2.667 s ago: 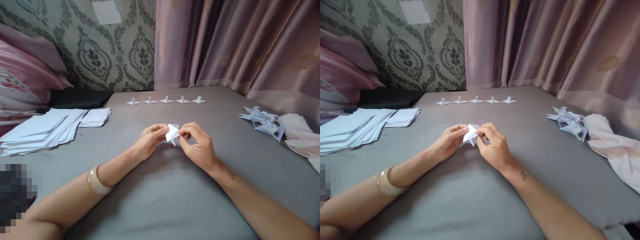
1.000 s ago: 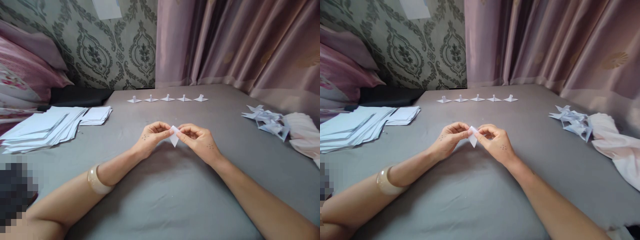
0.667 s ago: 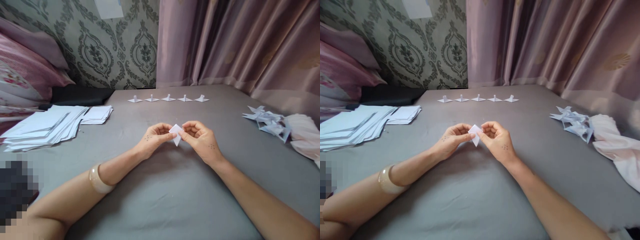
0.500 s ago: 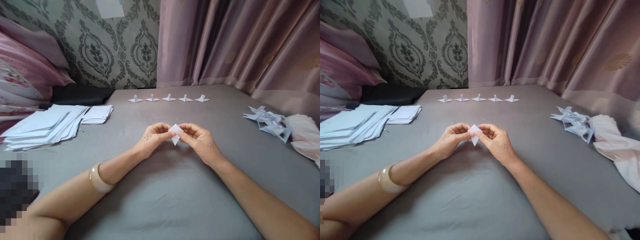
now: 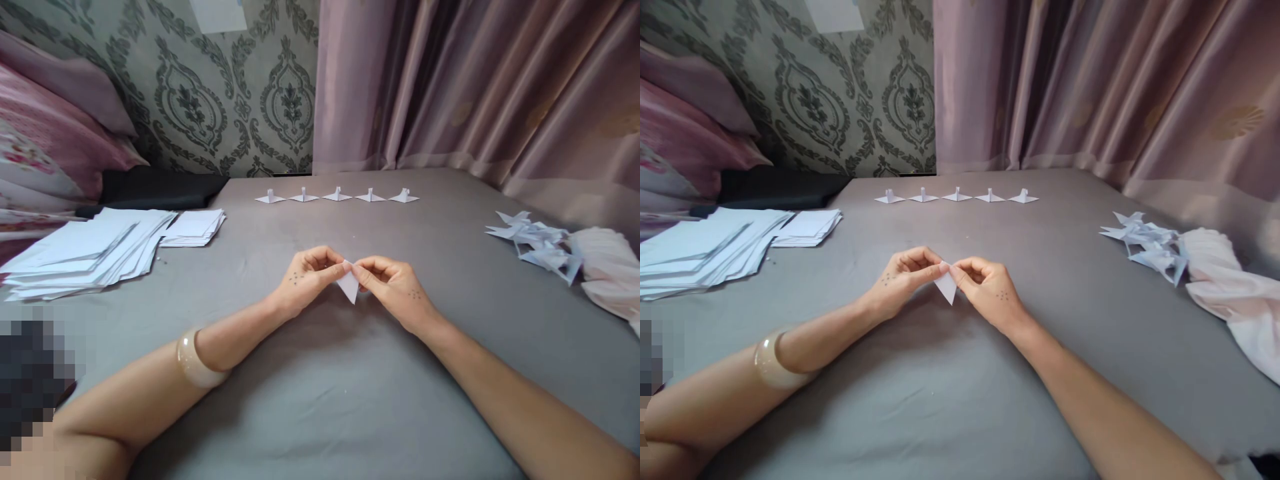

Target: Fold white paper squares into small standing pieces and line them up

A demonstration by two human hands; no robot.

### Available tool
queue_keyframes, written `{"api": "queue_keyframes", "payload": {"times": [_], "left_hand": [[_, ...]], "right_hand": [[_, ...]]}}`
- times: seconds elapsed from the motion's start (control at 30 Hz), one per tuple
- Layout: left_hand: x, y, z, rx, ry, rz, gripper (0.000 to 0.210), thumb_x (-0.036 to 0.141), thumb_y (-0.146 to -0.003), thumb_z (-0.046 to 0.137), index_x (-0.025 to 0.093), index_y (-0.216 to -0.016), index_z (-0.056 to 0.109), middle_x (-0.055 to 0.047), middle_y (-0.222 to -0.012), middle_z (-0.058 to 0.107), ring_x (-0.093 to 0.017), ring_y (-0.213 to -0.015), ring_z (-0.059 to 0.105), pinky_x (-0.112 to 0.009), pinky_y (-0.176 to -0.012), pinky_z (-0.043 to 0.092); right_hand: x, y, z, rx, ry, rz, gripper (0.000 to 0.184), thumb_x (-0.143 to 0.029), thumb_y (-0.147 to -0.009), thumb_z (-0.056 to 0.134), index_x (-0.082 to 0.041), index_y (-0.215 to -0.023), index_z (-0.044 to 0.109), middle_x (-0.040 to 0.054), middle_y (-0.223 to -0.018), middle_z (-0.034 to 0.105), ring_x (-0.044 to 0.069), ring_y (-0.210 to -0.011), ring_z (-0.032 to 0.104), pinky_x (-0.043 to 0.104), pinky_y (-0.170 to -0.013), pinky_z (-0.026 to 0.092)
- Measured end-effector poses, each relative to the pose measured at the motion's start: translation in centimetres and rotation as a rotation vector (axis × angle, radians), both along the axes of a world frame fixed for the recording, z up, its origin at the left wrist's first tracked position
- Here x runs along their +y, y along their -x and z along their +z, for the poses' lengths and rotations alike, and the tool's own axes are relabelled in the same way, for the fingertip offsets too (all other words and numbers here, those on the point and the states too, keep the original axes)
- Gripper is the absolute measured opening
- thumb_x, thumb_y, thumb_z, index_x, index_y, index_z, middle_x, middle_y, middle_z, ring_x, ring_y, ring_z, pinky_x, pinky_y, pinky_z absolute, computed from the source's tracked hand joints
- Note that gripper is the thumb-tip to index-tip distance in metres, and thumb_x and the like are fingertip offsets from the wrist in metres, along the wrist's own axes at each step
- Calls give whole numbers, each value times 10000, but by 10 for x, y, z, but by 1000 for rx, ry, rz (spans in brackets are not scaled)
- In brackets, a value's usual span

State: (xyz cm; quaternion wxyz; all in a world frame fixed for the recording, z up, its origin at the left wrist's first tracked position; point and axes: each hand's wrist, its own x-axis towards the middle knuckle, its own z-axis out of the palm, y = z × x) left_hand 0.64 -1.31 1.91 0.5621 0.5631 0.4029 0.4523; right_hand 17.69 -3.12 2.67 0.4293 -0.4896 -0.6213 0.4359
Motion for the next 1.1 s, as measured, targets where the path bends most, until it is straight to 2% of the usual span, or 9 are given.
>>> {"api": "queue_keyframes", "payload": {"times": [0.23,0.5,0.6,0.77,0.83,0.9,1.0,1.1], "left_hand": [[0,2,-2,-81,96,-40,168,259,-719,715,144,-644,618,-2,-624,611,-110,-628,530,-245,-629,385],[6,-1,-5,-227,153,67,170,257,-693,729,133,-663,617,4,-652,600,-83,-629,518,-224,-630,389],[8,0,-7,-157,175,-6,163,274,-715,715,131,-718,634,1,-649,607,-79,-615,520,-220,-622,379],[5,0,-7,69,274,-224,176,267,-697,724,129,-722,620,-33,-726,668,-80,-601,528,-218,-587,360],[3,0,-6,74,256,-237,178,276,-711,713,127,-713,618,-35,-734,668,-78,-599,524,-215,-572,348],[3,0,-6,11,228,-192,182,288,-726,707,124,-730,627,-30,-740,659,-70,-599,518,-209,-569,346],[5,0,-8,-70,216,-159,193,300,-738,708,123,-766,638,-31,-762,655,-68,-614,528,-206,-580,356],[6,1,-9,-64,231,-174,202,307,-739,713,120,-771,642,-44,-779,666,-71,-618,538,-208,-577,362]], "right_hand": [[-2,2,1,5,2,41,206,-387,-774,644,-185,-760,682,17,-749,675,139,-703,602,274,-664,481],[0,3,-3,218,225,27,285,-402,-697,720,-189,-883,686,37,-847,694,143,-730,630,299,-700,499],[6,-1,-5,231,204,-77,283,-427,-702,711,-178,-835,697,38,-801,690,132,-691,613,286,-671,487],[12,-6,-8,232,121,-191,313,-431,-679,738,-170,-844,686,14,-701,666,112,-629,566,268,-628,466],[11,-5,-8,274,142,-172,363,-410,-652,765,-179,-914,667,7,-725,678,113,-641,581,268,-638,470],[9,-2,-7,298,160,-95,374,-383,-642,777,-182,-934,658,17,-785,699,128,-709,617,278,-697,483],[4,3,-4,261,160,-3,270,-384,-672,746,-177,-833,684,31,-793,708,152,-773,641,301,-772,485],[3,3,-2,208,153,-28,216,-394,-686,723,-182,-715,694,22,-717,694,148,-706,624,300,-722,481]]}}
